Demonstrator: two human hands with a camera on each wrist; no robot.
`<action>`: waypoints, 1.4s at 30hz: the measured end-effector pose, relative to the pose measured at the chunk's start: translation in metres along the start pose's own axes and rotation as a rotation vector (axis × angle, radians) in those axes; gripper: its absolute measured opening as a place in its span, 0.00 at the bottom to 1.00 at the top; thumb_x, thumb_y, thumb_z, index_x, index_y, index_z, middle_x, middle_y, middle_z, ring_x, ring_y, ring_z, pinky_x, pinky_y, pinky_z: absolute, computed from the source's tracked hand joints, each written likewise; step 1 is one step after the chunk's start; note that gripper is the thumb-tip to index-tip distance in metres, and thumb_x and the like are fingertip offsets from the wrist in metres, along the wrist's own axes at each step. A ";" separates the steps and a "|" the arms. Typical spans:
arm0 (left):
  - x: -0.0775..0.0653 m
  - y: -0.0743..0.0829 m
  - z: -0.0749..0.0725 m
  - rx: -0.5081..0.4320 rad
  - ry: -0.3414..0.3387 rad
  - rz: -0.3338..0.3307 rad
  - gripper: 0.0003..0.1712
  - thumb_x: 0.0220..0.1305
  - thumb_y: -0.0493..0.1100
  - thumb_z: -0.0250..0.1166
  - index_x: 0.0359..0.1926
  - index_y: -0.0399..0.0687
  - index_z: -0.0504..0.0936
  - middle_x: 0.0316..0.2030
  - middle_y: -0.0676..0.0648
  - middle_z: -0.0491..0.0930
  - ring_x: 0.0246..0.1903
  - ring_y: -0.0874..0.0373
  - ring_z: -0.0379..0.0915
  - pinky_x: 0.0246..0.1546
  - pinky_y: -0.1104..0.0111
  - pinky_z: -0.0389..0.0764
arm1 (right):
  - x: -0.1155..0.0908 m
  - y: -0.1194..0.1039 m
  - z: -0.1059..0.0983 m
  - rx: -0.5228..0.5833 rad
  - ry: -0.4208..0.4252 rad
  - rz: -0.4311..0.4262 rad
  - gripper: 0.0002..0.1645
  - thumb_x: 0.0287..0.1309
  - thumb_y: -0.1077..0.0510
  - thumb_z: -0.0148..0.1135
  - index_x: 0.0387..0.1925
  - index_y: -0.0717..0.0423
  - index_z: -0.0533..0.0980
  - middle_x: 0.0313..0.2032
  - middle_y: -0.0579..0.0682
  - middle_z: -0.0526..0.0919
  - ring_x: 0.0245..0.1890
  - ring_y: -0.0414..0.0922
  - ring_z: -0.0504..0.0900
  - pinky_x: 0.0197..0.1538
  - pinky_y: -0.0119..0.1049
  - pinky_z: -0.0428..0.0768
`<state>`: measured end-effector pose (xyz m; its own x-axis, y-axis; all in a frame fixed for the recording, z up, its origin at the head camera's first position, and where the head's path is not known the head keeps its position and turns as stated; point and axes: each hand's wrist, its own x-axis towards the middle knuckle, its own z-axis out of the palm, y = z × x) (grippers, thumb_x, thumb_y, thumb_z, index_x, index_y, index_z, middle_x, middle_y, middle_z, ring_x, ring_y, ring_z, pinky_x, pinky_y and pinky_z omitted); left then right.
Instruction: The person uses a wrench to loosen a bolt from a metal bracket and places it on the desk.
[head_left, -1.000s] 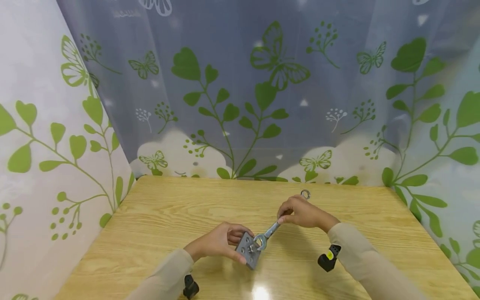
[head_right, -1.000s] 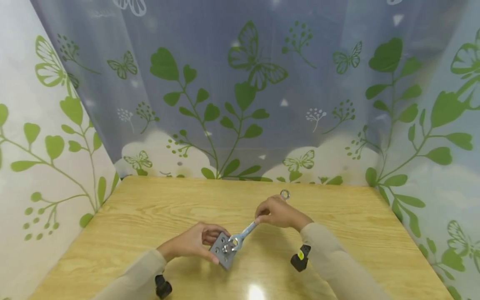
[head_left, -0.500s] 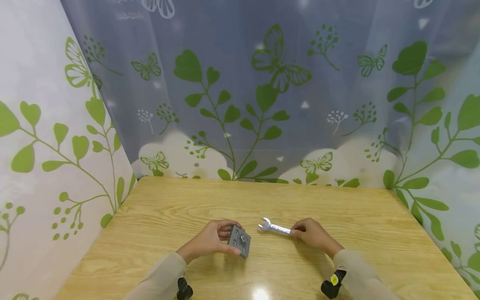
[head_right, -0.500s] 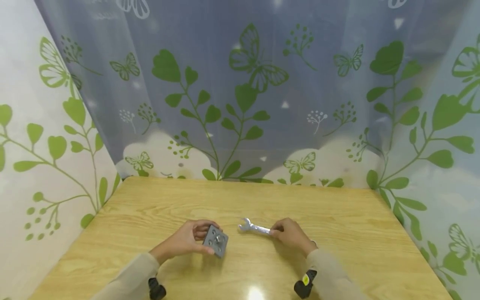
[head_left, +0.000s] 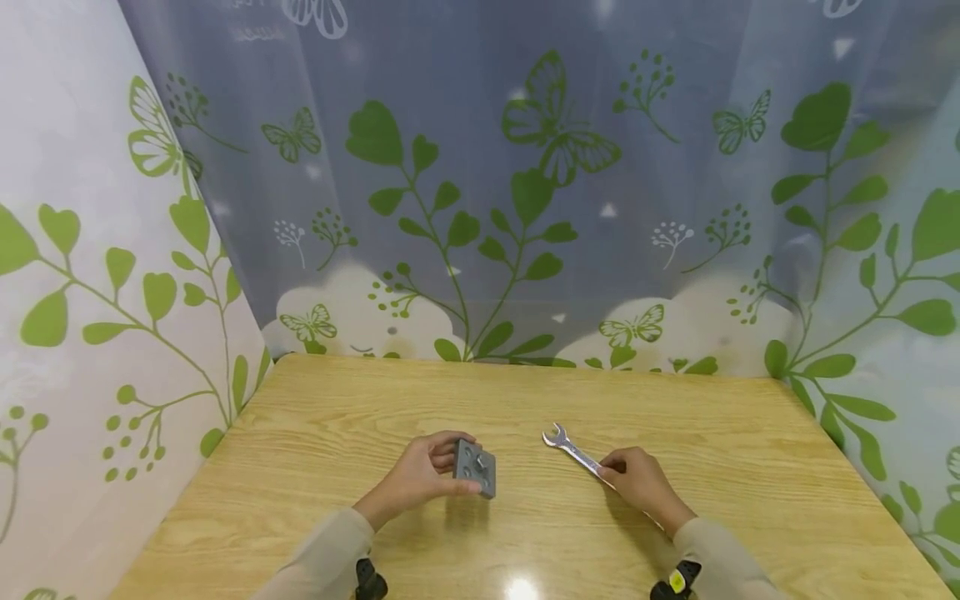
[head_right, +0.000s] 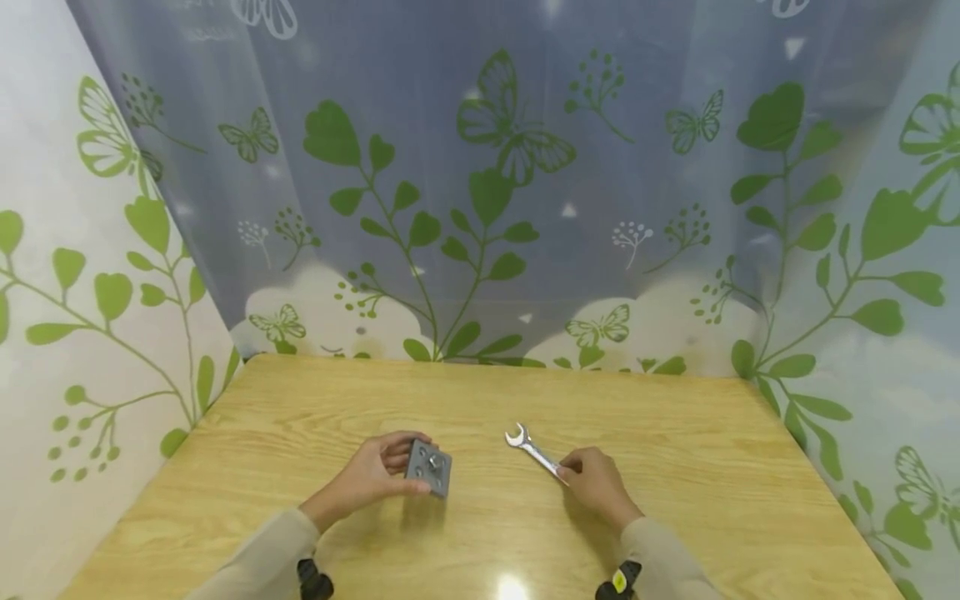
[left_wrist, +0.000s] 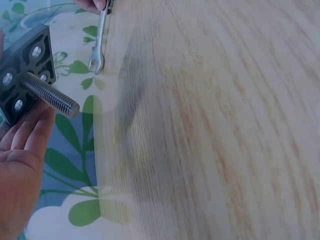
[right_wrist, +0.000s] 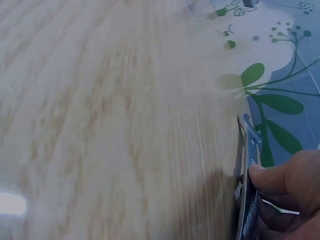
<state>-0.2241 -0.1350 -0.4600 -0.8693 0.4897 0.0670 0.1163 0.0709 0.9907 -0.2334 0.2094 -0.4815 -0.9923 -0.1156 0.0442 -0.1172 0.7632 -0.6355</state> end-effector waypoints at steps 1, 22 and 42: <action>0.000 0.000 0.000 -0.002 0.005 0.000 0.43 0.47 0.43 0.77 0.62 0.31 0.69 0.57 0.35 0.76 0.56 0.46 0.75 0.53 0.66 0.79 | 0.000 0.001 0.000 -0.014 0.007 -0.007 0.04 0.57 0.63 0.65 0.33 0.61 0.83 0.30 0.49 0.84 0.32 0.44 0.80 0.34 0.40 0.79; 0.004 0.002 0.008 -0.010 0.086 0.026 0.43 0.48 0.43 0.77 0.62 0.31 0.68 0.60 0.29 0.70 0.56 0.45 0.74 0.52 0.68 0.80 | -0.003 0.002 0.001 -0.075 0.059 -0.044 0.06 0.52 0.62 0.69 0.31 0.62 0.82 0.26 0.47 0.84 0.27 0.43 0.80 0.30 0.39 0.80; 0.011 0.006 0.036 0.175 0.163 0.098 0.42 0.44 0.43 0.79 0.60 0.35 0.72 0.56 0.35 0.76 0.52 0.46 0.78 0.49 0.61 0.82 | 0.000 -0.083 0.021 0.349 -0.108 -0.118 0.18 0.63 0.51 0.61 0.43 0.63 0.81 0.33 0.52 0.85 0.32 0.45 0.83 0.37 0.37 0.84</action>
<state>-0.2155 -0.0984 -0.4572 -0.9143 0.3557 0.1936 0.2724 0.1864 0.9440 -0.2228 0.1331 -0.4450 -0.9608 -0.2698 0.0631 -0.1912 0.4805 -0.8559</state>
